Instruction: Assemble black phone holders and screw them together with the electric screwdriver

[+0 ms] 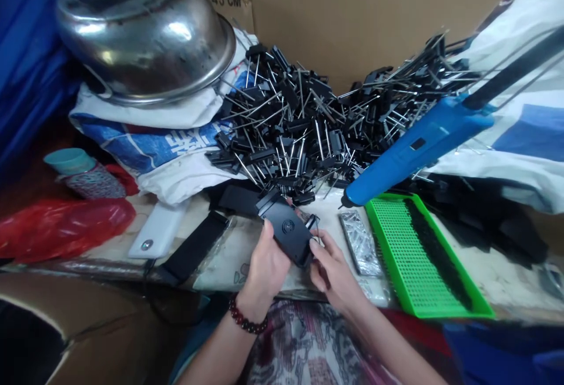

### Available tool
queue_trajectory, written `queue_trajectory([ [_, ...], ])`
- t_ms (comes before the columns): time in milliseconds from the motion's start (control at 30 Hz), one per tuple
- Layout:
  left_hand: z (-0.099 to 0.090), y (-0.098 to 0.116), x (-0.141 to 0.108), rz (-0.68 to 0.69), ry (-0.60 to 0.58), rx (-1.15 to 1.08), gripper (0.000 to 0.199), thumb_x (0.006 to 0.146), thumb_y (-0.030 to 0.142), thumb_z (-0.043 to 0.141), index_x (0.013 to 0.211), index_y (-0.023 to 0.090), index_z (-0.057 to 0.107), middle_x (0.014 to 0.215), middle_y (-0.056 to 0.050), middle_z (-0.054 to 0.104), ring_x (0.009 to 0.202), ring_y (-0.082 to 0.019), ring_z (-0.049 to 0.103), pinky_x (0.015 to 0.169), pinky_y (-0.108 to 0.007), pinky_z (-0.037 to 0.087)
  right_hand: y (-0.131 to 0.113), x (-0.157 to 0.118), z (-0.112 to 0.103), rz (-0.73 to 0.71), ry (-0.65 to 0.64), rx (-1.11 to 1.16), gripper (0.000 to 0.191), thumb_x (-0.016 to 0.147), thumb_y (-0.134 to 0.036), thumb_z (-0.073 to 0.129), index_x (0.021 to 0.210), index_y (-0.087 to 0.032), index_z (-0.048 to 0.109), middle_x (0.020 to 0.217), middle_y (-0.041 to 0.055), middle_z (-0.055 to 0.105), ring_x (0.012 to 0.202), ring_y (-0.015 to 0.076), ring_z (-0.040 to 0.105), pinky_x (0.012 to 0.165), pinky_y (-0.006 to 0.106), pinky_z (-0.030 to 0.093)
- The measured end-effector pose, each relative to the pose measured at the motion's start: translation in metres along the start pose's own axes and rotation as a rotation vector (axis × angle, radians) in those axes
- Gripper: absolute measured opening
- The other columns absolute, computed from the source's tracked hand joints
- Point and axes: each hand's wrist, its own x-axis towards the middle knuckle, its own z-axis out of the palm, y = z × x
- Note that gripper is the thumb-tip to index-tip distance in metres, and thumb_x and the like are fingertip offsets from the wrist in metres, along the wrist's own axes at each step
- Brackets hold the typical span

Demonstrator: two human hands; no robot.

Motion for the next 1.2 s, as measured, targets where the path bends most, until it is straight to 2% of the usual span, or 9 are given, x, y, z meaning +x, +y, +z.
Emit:
queue_trajectory([
  [100,-0.006,0.008,-0.004,-0.046,-0.071,-0.047,0.054,0.089,0.058,0.048,0.12,0.017,0.065,0.129,-0.009,0.063,0.118,-0.025,0.058,0.103,-0.039,0.044,-0.003,0.005,-0.002,-0.025,-0.008,0.028,0.045,0.074,-0.052,0.072,0.103,-0.023,0.053,0.055,-0.0113,0.046,0.029,-0.0001,0.024,0.029,0.013,0.013],
  [200,-0.021,0.025,-0.005,-0.239,-0.23,-0.056,0.072,0.081,0.074,0.043,0.116,0.017,0.067,0.128,-0.011,0.064,0.119,-0.029,0.057,0.1,-0.042,0.047,-0.022,0.01,-0.02,-0.043,-0.077,-0.051,0.041,0.074,-0.049,0.073,0.1,-0.02,0.062,0.066,-0.0061,0.053,0.037,0.0009,0.032,0.033,0.014,0.021],
  [333,-0.04,0.032,-0.007,-0.588,-0.375,0.08,0.063,0.092,0.06,0.036,0.118,0.01,0.065,0.108,-0.019,0.07,0.089,-0.032,0.07,0.066,-0.04,0.059,-0.058,0.017,-0.041,-0.101,-0.356,-0.403,0.03,0.082,-0.044,0.065,0.097,-0.019,0.07,0.076,-0.0005,0.062,0.057,0.0075,0.05,0.046,0.016,0.036],
  [433,-0.045,0.024,-0.009,-0.767,-0.452,0.217,0.054,0.095,0.051,0.037,0.135,0.017,0.051,0.097,-0.017,0.073,0.069,-0.026,0.072,0.053,-0.03,0.055,-0.076,0.02,-0.041,-0.26,-0.554,-0.695,0.023,0.085,-0.034,0.06,0.098,-0.018,0.071,0.082,0.0016,0.069,0.073,0.0129,0.06,0.063,0.022,0.046],
  [533,-0.044,0.015,-0.007,-0.794,-0.506,0.29,0.054,0.092,0.043,0.049,0.138,0.016,0.046,0.092,-0.017,0.074,0.065,-0.024,0.072,0.053,-0.027,0.054,-0.079,0.016,-0.038,-0.433,-0.392,-0.782,0.023,0.089,-0.03,0.055,0.102,-0.018,0.069,0.097,0.005,0.073,0.087,0.0173,0.066,0.074,0.027,0.05],
  [667,-0.04,0.01,-0.001,-0.701,-0.387,0.139,0.054,0.092,0.048,0.046,0.126,0.008,0.057,0.096,-0.019,0.072,0.065,-0.024,0.072,0.053,-0.025,0.055,-0.072,0.001,-0.046,-0.719,-0.079,-0.884,0.021,0.095,-0.025,0.049,0.106,-0.018,0.066,0.091,0.0039,0.072,0.078,0.0144,0.065,0.069,0.024,0.049],
  [800,-0.038,0.014,0.005,-0.659,-0.343,-0.022,0.057,0.094,0.051,0.038,0.123,0.006,0.059,0.093,-0.015,0.071,0.062,-0.021,0.072,0.05,-0.025,0.056,-0.064,-0.015,-0.058,-0.827,-0.131,-1.042,0.025,0.097,-0.017,0.047,0.118,-0.019,0.059,0.098,0.0051,0.068,0.084,0.0146,0.065,0.072,0.024,0.049],
  [900,-0.043,0.016,0.008,-0.683,-0.363,-0.066,0.057,0.096,0.05,0.034,0.123,0.006,0.058,0.087,-0.013,0.07,0.062,-0.02,0.071,0.047,-0.024,0.055,-0.059,-0.021,-0.058,-0.883,-0.17,-1.216,0.027,0.098,-0.015,0.042,0.119,-0.017,0.059,0.088,0.0067,0.066,0.072,0.0157,0.064,0.06,0.026,0.046],
  [1200,-0.04,0.007,0.003,-0.656,-0.325,-0.042,0.06,0.097,0.052,0.023,0.12,0.008,0.058,0.075,-0.009,0.064,0.053,-0.014,0.065,0.042,-0.018,0.049,-0.062,-0.021,-0.051,-1.039,-0.031,-1.525,0.031,0.099,-0.017,0.033,0.109,-0.015,0.062,0.071,0.0031,0.059,0.048,0.0126,0.052,0.043,0.025,0.032],
])
